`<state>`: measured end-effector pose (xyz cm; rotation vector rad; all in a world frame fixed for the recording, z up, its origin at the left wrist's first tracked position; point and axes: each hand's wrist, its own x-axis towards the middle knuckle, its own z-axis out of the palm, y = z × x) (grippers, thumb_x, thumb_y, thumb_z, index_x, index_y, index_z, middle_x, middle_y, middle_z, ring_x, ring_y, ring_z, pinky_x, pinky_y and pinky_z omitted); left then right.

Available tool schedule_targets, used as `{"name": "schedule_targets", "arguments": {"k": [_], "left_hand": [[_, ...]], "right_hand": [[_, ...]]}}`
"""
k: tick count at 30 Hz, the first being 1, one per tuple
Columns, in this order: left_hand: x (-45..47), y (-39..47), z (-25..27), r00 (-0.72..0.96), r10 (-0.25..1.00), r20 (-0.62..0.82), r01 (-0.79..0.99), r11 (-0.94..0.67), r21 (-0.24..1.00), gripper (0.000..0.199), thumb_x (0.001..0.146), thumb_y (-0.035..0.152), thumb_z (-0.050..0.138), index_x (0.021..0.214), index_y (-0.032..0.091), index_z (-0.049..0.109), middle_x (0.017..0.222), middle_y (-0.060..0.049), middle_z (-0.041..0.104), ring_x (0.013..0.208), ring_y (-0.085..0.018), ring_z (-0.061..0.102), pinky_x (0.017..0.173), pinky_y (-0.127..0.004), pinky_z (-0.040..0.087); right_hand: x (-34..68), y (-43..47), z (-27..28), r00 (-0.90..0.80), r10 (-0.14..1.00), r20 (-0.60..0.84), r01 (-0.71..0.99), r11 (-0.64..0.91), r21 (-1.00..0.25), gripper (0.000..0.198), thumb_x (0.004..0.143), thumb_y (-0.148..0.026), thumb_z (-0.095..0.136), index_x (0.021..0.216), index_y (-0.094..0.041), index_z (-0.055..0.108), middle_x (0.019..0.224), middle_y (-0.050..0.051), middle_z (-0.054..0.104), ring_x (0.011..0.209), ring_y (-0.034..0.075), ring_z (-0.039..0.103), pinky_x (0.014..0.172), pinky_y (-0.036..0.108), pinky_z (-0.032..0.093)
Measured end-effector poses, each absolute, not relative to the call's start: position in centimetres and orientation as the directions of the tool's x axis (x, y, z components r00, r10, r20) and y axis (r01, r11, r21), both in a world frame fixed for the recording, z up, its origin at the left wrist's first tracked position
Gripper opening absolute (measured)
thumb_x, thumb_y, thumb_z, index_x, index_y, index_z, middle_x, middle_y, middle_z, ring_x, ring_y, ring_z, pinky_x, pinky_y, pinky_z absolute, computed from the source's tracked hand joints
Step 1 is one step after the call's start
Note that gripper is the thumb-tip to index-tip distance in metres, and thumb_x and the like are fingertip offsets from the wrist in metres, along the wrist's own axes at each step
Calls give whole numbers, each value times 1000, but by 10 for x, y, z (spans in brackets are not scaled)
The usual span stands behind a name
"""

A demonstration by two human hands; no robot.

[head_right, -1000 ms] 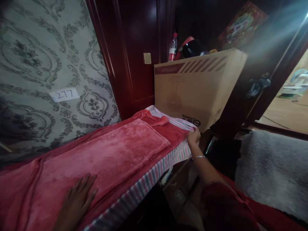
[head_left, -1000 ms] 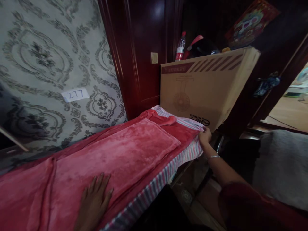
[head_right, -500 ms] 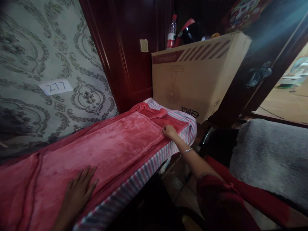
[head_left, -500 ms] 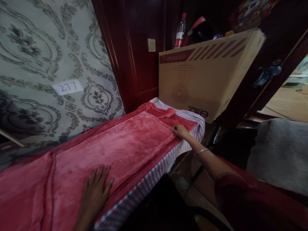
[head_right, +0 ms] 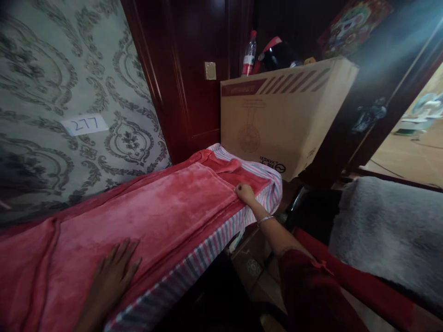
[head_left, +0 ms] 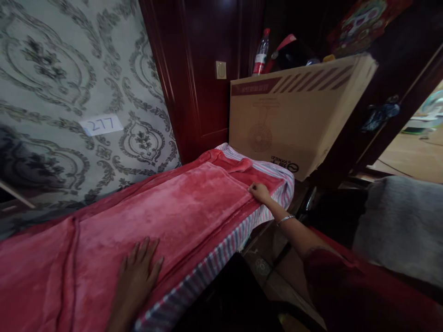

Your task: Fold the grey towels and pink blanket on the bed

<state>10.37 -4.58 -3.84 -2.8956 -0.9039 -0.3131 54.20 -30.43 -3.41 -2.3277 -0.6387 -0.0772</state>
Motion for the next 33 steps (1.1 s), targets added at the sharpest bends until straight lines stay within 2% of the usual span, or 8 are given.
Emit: {"name": "schedule_targets", "arguments": {"k": [3,6,11,16,20,26,29,33], "left_hand": [[103,-45,-39,802,551,230,570,-822,-17,57,93,38,36,145,19,50,153,-12,44,144,-34,35,112,-58,31],[103,-44,-41,799,549,245,568,-823,-5,56,93,39,36,144,19,51,153,-12,45,144,-34,35,113,-57,31],[104,-44,-42,799,548,246,566,-824,-3,55,93,37,39,145,20,50,153,-12,45,143,-34,36,113,-56,30],[105,-47,-40,801,552,232,575,-818,-36,56,93,37,38,145,20,49,153,-11,44,144,-33,36,114,-56,29],[104,-46,-39,799,556,230,579,-814,-41,56,93,36,38,145,19,50,153,-12,44,143,-33,36,113,-56,31],[105,-47,-35,801,564,202,588,-805,-84,57,94,35,36,146,17,47,154,-11,42,144,-33,35,113,-54,32],[105,-49,-33,801,568,192,591,-801,-97,56,95,34,34,147,18,46,155,-10,41,144,-32,35,113,-53,32],[105,-50,-33,797,578,175,599,-792,-114,57,95,35,35,148,18,44,156,-10,39,145,-32,33,114,-52,31]], "right_hand": [[546,-305,-37,875,452,176,452,-627,-635,14,82,-27,60,77,-16,67,73,5,68,68,16,61,62,23,42],[552,-307,-34,854,505,124,454,-608,-652,15,77,-29,68,80,-14,69,78,6,70,71,18,62,64,25,45],[552,-320,-25,742,669,47,482,-483,-731,20,74,-28,68,88,-15,72,86,6,73,73,19,65,66,27,52],[544,-335,-22,621,777,107,521,-306,-797,47,67,-16,62,114,-19,68,106,2,73,91,18,67,83,30,55],[543,-332,-29,661,726,190,546,-291,-786,46,69,-14,59,113,-19,69,107,3,73,96,20,66,90,33,53],[549,-321,-46,829,505,241,496,-464,-734,40,69,-9,54,104,-16,70,102,8,73,94,23,65,90,34,48],[550,-320,-50,861,454,229,461,-508,-728,35,67,-9,56,99,-17,69,94,8,72,87,21,63,83,30,47],[549,-325,-49,859,465,214,450,-487,-748,22,70,-17,57,90,-19,65,77,2,67,72,17,59,69,25,45]]}}
